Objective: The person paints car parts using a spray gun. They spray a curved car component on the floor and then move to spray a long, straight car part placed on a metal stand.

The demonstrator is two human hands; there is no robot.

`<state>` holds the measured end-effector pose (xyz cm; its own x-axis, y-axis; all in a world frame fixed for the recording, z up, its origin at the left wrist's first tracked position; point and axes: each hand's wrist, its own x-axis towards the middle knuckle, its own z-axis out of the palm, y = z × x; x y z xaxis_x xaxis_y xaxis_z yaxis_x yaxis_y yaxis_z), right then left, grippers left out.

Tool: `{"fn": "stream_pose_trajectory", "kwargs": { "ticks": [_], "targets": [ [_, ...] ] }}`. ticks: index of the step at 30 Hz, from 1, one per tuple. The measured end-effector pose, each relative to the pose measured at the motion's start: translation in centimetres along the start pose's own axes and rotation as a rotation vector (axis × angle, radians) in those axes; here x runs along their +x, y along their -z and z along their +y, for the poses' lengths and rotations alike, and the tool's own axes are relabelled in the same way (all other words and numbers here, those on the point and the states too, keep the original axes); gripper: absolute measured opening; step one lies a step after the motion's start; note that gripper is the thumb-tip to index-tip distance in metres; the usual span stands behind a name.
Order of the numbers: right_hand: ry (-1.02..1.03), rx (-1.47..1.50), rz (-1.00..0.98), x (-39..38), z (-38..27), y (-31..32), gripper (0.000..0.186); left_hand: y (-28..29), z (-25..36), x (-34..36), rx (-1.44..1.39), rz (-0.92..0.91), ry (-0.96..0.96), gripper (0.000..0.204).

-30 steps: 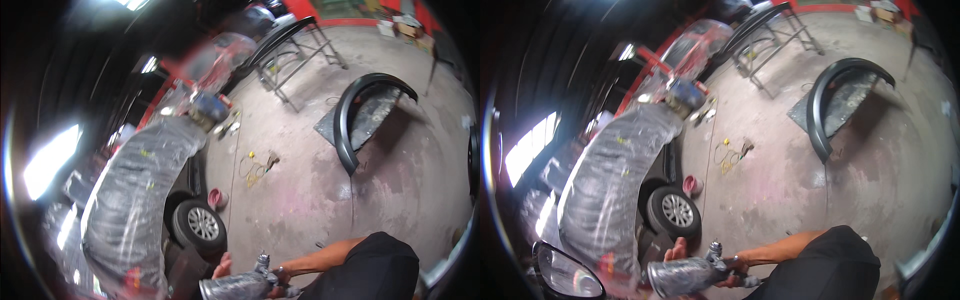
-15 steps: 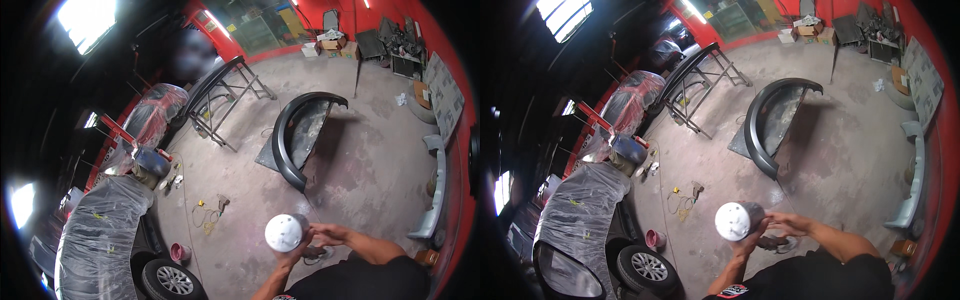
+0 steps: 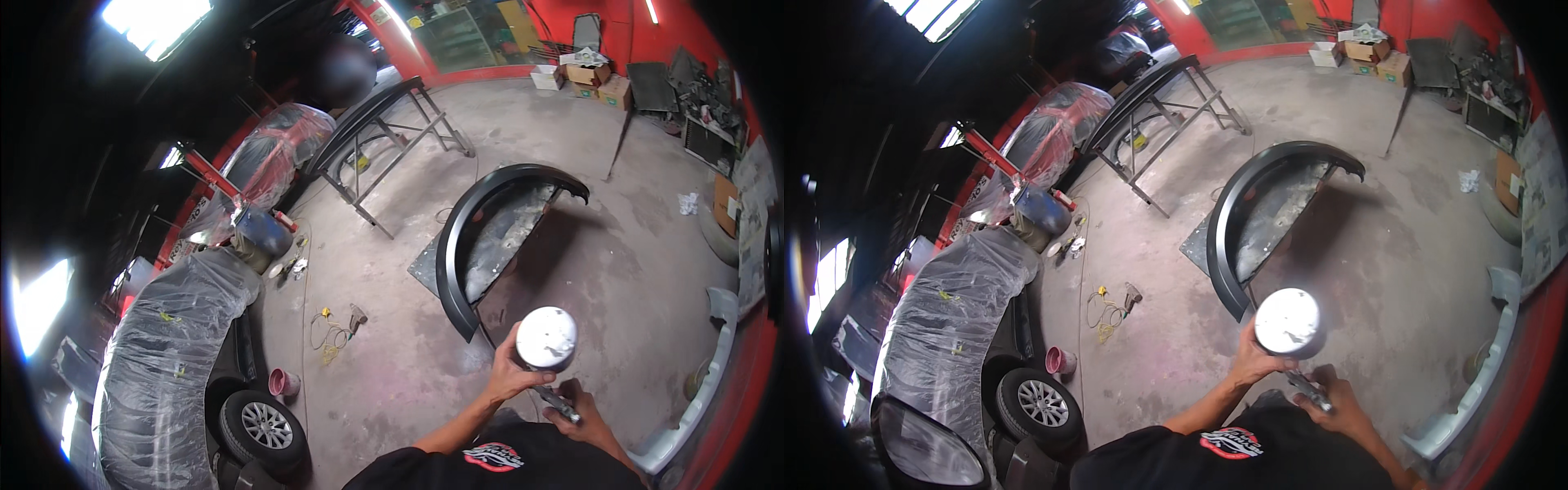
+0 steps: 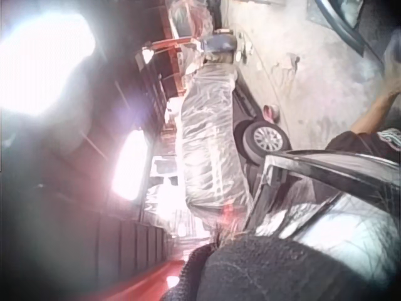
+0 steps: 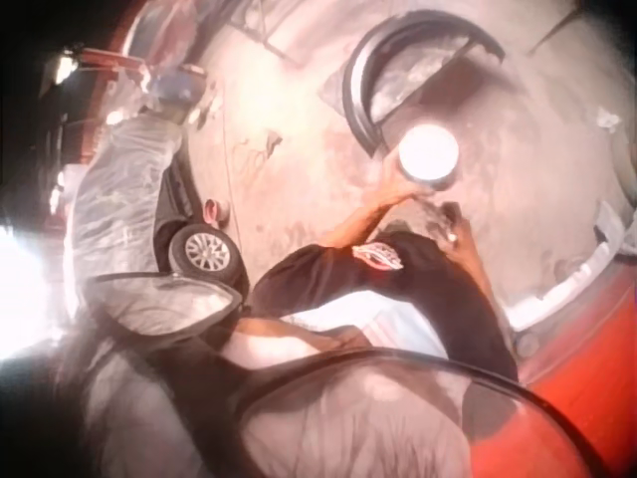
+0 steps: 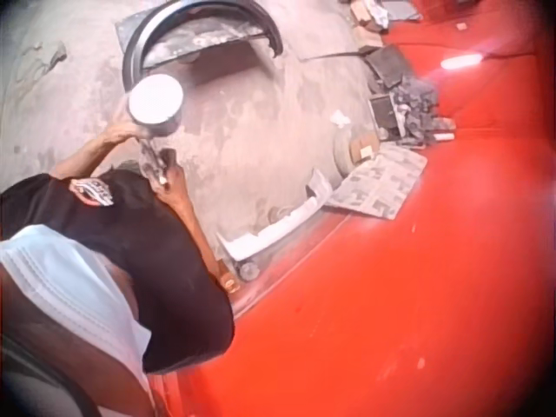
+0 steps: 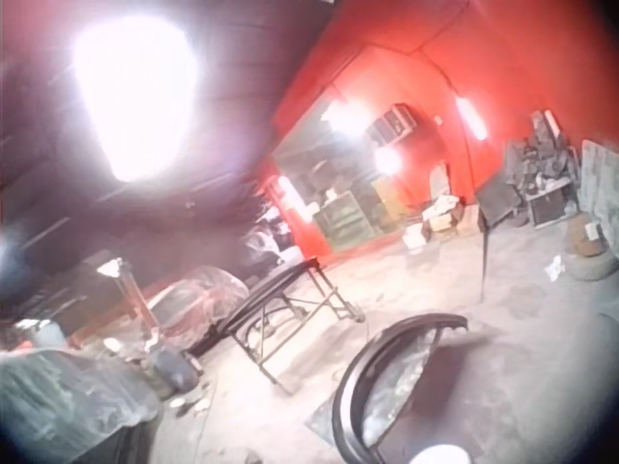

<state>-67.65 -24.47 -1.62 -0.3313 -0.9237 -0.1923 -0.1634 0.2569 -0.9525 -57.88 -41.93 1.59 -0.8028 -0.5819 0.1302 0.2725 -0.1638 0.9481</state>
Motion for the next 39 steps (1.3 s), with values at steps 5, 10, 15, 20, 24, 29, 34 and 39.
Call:
{"fn": "stream_pose_trajectory", "kwargs": {
  "ticks": [5,10,15,20,24,29,34,39],
  "targets": [
    [0.059,0.007,0.072,3.1,1.5,5.9,0.05,-4.7,-2.7,8.6,0.246,-0.181,0.178,0.089],
    [0.001,-0.104,0.227,6.8,2.4,10.3,0.028,-6.0,-7.5,17.2,0.312,-0.492,-0.179,0.091],
    [0.022,-0.239,0.186,13.0,4.8,15.1,0.02,-4.7,-8.4,24.4,0.295,-0.48,-0.17,0.088],
    [-0.03,-0.251,0.102,19.7,2.4,21.4,0.042,-1.8,-11.4,32.6,-0.17,-0.487,0.151,0.077],
    [-0.071,-0.108,0.039,24.7,0.8,25.1,0.048,1.9,-16.6,35.7,-0.495,-0.484,0.831,0.045],
    [0.073,0.009,-0.112,30.2,-0.1,29.4,0.045,2.1,-21.8,37.7,-0.983,-0.455,0.674,0.035],
    [0.193,0.068,-0.243,35.4,1.6,34.2,0.043,0.1,-23.3,40.5,-0.946,-0.407,0.466,0.036],
    [0.13,0.059,-0.36,39.8,3.2,42.5,0.046,-5.1,-21.5,46.8,-0.879,0.001,0.557,0.027]
  ]
}}
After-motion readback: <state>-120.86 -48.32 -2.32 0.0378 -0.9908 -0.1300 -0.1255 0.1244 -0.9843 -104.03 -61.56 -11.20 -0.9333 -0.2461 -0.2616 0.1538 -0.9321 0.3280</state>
